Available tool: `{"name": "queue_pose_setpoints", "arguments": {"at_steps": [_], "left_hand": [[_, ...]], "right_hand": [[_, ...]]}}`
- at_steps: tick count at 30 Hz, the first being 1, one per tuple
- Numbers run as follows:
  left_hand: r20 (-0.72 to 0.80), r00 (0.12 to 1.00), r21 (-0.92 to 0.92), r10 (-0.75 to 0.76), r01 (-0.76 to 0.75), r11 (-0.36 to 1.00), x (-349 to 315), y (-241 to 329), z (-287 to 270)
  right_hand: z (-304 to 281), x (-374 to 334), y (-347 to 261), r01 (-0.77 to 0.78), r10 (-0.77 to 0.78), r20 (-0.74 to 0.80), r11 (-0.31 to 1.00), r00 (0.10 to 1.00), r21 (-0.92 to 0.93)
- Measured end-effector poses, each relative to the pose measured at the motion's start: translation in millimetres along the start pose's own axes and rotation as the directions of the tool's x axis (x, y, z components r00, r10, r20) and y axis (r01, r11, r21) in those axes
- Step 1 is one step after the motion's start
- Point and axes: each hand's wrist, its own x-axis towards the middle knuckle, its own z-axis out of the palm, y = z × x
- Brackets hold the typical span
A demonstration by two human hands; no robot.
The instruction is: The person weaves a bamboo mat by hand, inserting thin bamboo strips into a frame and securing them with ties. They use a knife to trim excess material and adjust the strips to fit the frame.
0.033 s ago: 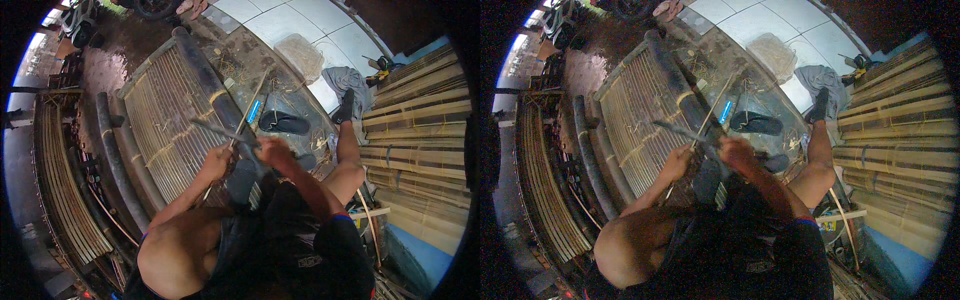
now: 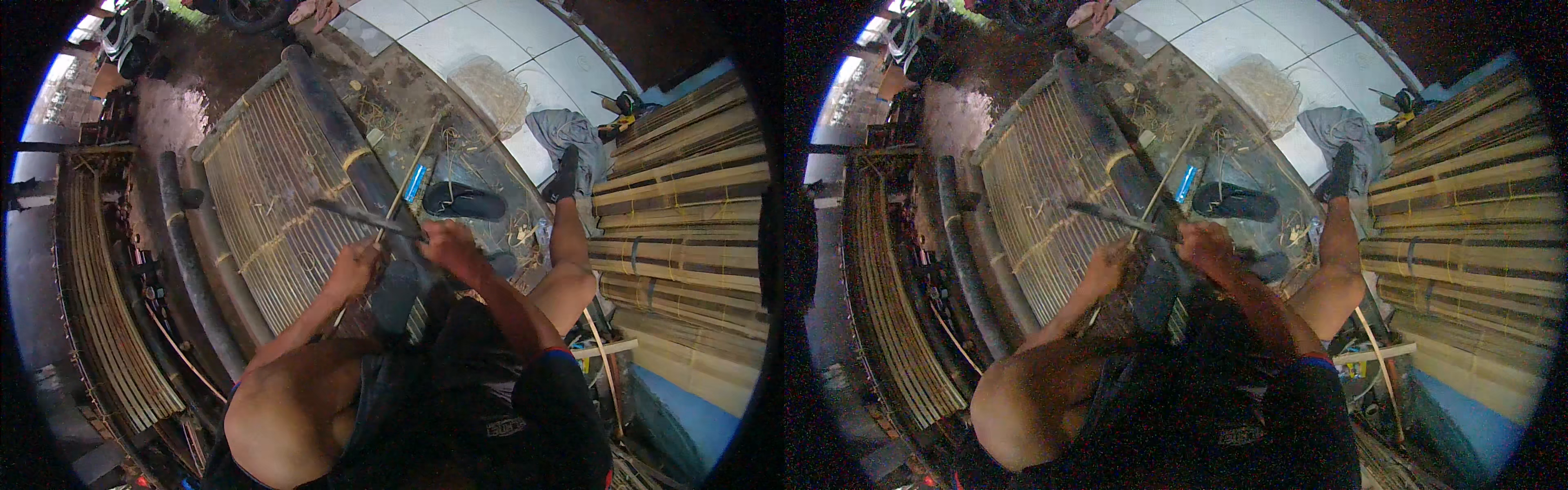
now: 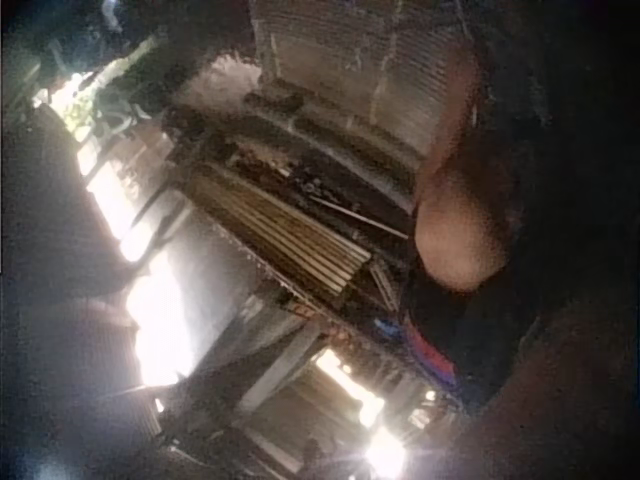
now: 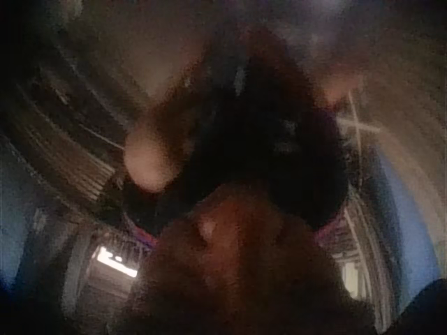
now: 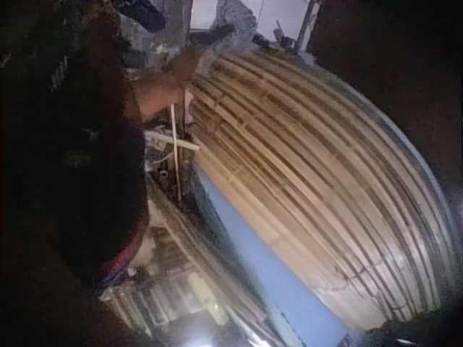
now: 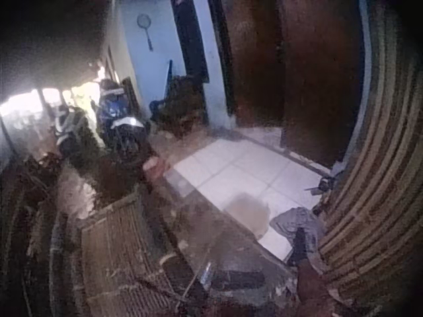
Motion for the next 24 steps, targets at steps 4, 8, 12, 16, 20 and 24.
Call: {"name": "queue_pose_setpoints", "arguments": {"at_steps": [4,8,12,16,20,24], "left_hand": [[-0.033,0.999,-0.017,0.015,-0.016,1.000,-12.0,19.0,-8.9],[-0.022,0.986,0.176,0.166,-0.160,0.971,-10.1,3.1,-28.8],[0.114,0.980,0.096,-0.165,0.155,0.983,-51.0,24.6,-30.2],[0.038,0.999,0.117,-0.022,0.018,0.993,-68.4,7.1,-35.5],[0.087,0.988,0.023,-0.131,0.129,0.991,-49.0,27.9,-30.5],[0.106,0.981,0.043,-0.163,0.159,0.986,-57.4,33.6,-33.9]], "right_hand": [[2.0,17.3,3.3,0.067,-0.067,-0.013,0.998,0.998,-0.007],[-14.7,35.5,-7.4,-0.046,0.049,0.093,0.998,0.994,-0.033],[-62.2,31.5,97.0,-0.484,0.487,-0.004,0.868,0.874,-0.109],[-69.0,27.6,70.1,-0.414,0.415,-0.049,0.910,0.909,0.014],[-59.1,29.6,13.8,-0.332,0.331,0.027,0.938,0.943,0.099],[-51.9,23.5,3.9,-0.341,0.339,0.060,0.939,0.939,0.028]]}}
